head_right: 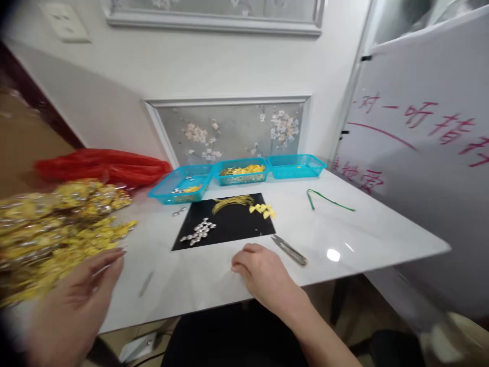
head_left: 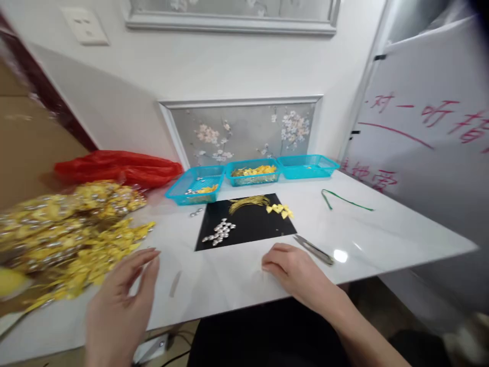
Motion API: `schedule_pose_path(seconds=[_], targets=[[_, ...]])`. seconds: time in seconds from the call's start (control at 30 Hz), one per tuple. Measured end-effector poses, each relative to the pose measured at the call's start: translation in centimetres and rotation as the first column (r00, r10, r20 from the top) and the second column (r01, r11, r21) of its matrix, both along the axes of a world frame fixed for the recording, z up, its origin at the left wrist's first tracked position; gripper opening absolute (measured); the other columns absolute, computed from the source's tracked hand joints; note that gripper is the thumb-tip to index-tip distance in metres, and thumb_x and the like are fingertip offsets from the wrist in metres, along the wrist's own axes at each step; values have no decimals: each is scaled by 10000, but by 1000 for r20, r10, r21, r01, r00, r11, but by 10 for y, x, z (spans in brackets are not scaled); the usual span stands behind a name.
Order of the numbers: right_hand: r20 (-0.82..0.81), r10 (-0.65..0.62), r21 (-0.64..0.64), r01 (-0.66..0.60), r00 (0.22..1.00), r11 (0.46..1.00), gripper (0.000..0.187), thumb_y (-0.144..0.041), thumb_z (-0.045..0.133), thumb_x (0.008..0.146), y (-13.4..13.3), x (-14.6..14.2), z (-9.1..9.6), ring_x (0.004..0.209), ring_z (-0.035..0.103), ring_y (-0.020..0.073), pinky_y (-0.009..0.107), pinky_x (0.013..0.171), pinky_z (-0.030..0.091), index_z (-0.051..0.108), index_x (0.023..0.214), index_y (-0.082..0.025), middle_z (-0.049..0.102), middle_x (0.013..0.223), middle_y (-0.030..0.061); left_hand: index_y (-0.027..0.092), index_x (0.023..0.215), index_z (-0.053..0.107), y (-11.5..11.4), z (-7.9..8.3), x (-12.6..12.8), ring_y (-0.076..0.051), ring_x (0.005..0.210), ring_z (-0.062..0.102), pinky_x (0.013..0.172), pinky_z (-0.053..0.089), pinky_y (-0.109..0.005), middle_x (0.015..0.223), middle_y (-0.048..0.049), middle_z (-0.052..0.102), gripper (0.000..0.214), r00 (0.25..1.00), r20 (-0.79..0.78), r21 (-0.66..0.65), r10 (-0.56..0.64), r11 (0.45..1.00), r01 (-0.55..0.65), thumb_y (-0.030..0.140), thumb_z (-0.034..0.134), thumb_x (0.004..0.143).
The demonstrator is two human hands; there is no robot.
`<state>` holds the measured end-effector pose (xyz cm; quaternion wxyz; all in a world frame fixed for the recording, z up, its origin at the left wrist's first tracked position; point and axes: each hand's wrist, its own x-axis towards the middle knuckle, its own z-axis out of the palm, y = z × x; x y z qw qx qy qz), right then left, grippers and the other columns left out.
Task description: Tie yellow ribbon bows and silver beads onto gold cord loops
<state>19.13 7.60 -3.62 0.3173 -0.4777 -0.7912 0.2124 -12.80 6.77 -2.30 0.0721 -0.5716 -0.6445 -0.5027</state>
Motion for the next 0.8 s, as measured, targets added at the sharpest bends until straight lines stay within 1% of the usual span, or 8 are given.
schedule_pose_path(seconds=[0.1, 0.2, 0.27, 0.33, 0.43, 0.53, 0.63, 0.8], targets=[[12, 92, -12, -92, 996, 996, 185, -111, 585, 900, -10, -9, -15, 949, 695, 282, 397, 831, 528, 751, 928, -188, 725, 973, 83, 162, 1073, 694, -10, -8, -11, -231, 976, 712, 868, 584, -458, 1089, -73, 738, 268, 997, -68, -50, 31, 998, -34, 397, 636, 958], [63, 75, 22, -76, 995, 997, 195, -226, 541, 952, -13, -6, -43, 1008, 681, 281, 376, 775, 547, 733, 981, -239, 703, 1067, 81, 172, 1164, 670, -24, -13, -48, -233, 1005, 702, 854, 594, -446, 1184, -83, 709, 263, 979, -127, -110, 159, 979, -174, 337, 651, 961], [80, 84, 51, -89, 993, 995, 251, -298, 476, 998, -12, -5, -59, 996, 684, 257, 341, 724, 556, 716, 937, -258, 694, 1054, 68, 171, 1171, 665, -40, -8, -81, -239, 1026, 695, 863, 592, -452, 1196, -85, 700, 253, 941, -140, -127, 307, 937, -324, 316, 645, 965], [86, 83, 76, -89, 993, 993, 299, -330, 431, 1021, -12, -4, -67, 988, 688, 240, 319, 701, 559, 702, 911, -266, 690, 1050, 60, 172, 1192, 659, -58, 2, -114, -251, 1047, 688, 889, 580, -477, 1223, -89, 690, 269, 883, -160, -162, 441, 871, -465, 311, 647, 963], [70, 47, 118, -55, 996, 992, 293, -355, 438, 1018, -12, -5, -70, 956, 704, 225, 307, 713, 572, 696, 905, -274, 695, 1033, 49, 194, 1280, 629, -78, 13, -152, -341, 1314, 535, 1068, 438, -609, 1457, -115, 558, 360, 808, -232, -225, 542, 778, -587, 316, 666, 943], [54, 29, 130, -36, 998, 991, 252, -378, 488, 994, -11, -4, -71, 889, 727, 208, 288, 704, 584, 706, 905, -288, 708, 1006, 32, 202, 1323, 616, -88, 14, -172, -420, 1428, 386, 1128, 328, -681, 1573, -101, 442, 440, 786, -275, -330, 554, 714, -618, 376, 680, 924], [31, 19, 123, -22, 999, 992, 239, -400, 512, 977, -10, -3, -72, 861, 734, 204, 288, 704, 587, 709, 892, -297, 712, 1000, 24, 219, 1340, 609, -91, 11, -178, -418, 1464, 336, 1141, 295, -701, 1603, -109, 405, 452, 795, -300, -426, 527, 672, -606, 392, 673, 927], [-16, 32, 116, -30, 999, 993, 209, -381, 538, 966, -12, -4, -66, 850, 726, 221, 316, 709, 574, 709, 893, -286, 712, 982, 34, 219, 1361, 601, -95, 19, -176, -449, 1499, 247, 1161, 189, -745, 1624, -99, 379, 466, 840, -312, -495, 445, 678, -543, 403, 656, 936]])
